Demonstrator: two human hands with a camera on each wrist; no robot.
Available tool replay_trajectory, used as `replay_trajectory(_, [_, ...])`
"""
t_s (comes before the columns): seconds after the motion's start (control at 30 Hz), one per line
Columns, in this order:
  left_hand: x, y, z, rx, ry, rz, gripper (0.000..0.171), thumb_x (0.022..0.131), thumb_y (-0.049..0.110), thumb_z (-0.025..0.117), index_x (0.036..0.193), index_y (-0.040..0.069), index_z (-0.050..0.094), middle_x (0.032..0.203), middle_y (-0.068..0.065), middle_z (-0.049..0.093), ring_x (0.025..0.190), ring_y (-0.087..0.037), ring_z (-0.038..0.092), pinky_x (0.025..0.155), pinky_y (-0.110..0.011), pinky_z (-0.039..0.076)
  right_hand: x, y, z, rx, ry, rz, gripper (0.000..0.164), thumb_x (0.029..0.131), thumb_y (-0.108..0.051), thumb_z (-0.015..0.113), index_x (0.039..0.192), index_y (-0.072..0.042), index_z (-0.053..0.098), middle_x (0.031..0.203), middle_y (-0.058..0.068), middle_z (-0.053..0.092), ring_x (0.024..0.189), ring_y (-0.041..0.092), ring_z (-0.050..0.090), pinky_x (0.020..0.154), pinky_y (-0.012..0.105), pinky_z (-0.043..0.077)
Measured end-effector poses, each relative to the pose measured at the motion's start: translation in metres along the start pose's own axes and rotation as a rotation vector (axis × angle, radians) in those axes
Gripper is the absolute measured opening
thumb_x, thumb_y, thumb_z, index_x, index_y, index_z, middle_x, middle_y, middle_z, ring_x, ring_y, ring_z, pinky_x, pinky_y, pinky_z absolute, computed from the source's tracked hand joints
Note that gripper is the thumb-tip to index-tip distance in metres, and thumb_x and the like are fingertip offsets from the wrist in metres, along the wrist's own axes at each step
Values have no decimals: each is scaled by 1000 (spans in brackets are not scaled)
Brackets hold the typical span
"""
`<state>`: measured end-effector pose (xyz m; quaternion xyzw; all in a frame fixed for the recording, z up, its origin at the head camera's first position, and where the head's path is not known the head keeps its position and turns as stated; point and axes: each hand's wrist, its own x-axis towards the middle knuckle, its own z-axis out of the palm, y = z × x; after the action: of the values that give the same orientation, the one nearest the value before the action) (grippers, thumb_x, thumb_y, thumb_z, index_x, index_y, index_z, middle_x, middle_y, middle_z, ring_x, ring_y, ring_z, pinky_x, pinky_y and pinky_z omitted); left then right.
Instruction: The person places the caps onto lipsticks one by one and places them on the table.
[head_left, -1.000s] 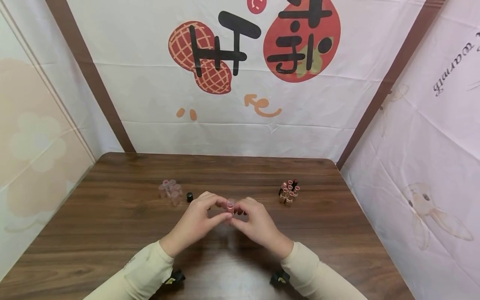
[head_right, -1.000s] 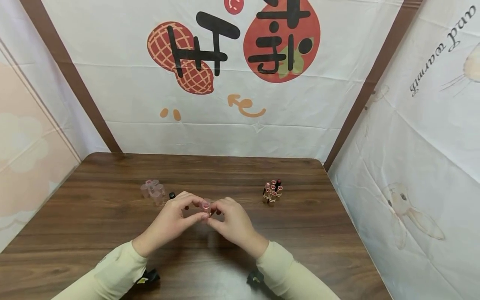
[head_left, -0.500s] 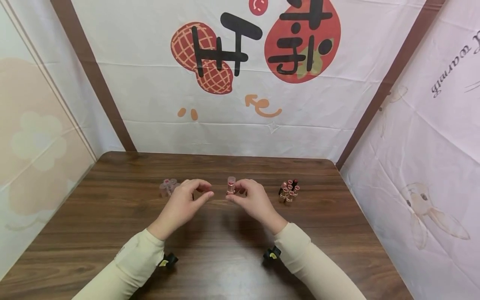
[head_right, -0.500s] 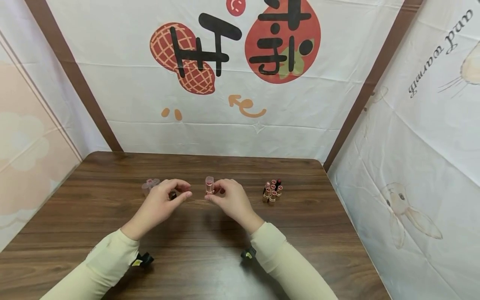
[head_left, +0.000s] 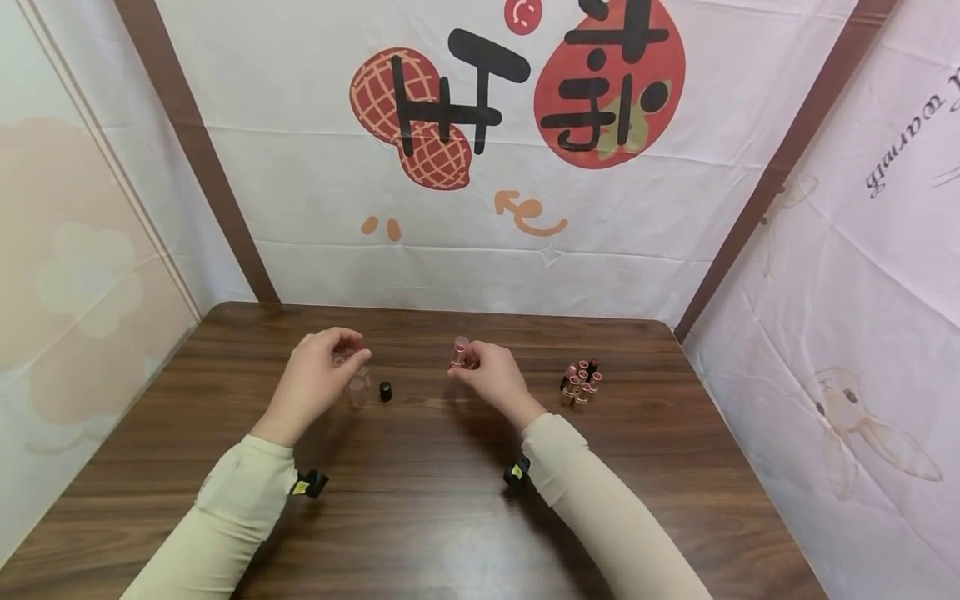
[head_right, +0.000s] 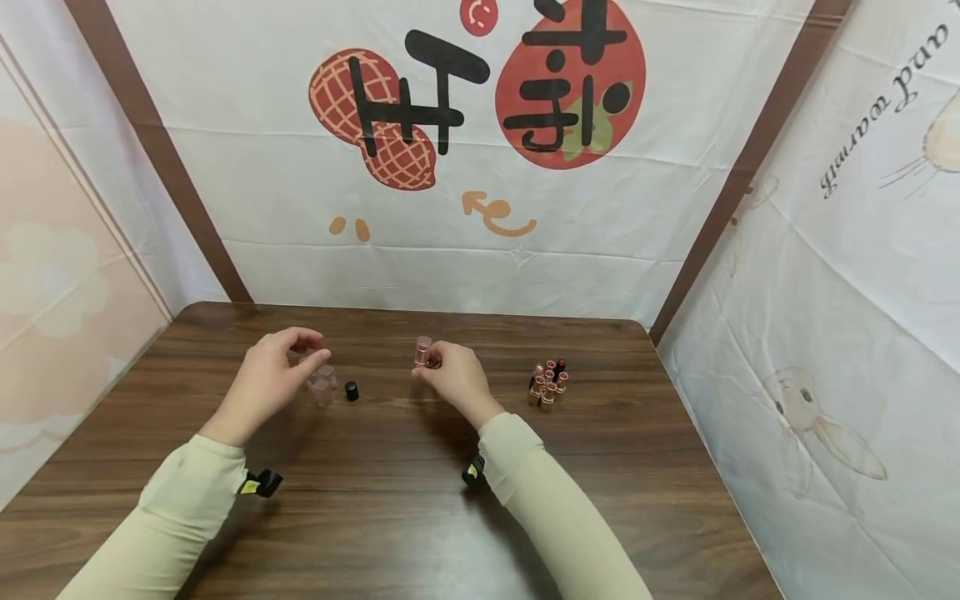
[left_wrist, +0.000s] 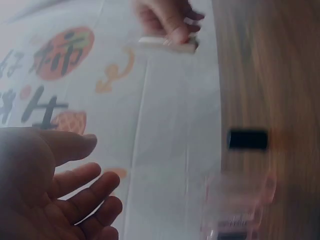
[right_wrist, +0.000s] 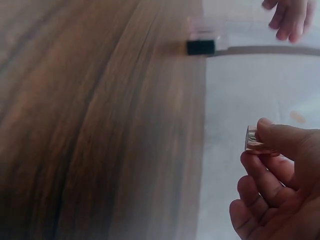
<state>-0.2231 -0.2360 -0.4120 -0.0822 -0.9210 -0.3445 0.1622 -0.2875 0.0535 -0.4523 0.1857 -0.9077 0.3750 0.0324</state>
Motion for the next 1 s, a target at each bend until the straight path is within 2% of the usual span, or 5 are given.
replay_trajectory(0.1, [1,-11,-7,20,4,-24,35,102,31,66,123,3,65,119,-17,68,114,-38,57,94,-56,48,10,5,8,-25,-10,37,16,89,-32,82,93,-21,71,88,-7,71,80,11,64,72,33,53])
replay_trajectory(0.27, [3,-28,-13,39,-3,-58,37,102,27,66,125,-1,64,121,-22,67,112,-42,61,95,-58,47,25,10,22,-75,-28,92,17,89,-33,82,95,-20,73,91,-7,72,84,11,65,77,33,53])
replay_trajectory(0.5, [6,-50,-10,81,-93,-125,38,98,18,69,129,-5,61,127,-28,64,117,-46,57,98,-60,45,39,8,34,-103,-45,127,16,89,-31,82,96,-20,74,91,-7,72,82,11,64,78,33,53])
replay_trajectory(0.73, [6,-59,-7,100,-156,-169,43,95,15,71,130,-7,58,128,-31,63,118,-48,59,98,-61,46,41,14,44,-155,-64,143,17,90,-33,81,98,-21,73,92,-8,71,84,12,64,81,35,53])
replay_trajectory(1.0, [4,-64,-4,103,-176,-209,44,94,17,74,127,-7,58,122,-29,65,114,-47,61,96,-60,47,44,11,45,-216,-76,125,18,90,-34,81,102,-21,75,99,-7,75,95,16,68,102,44,45])
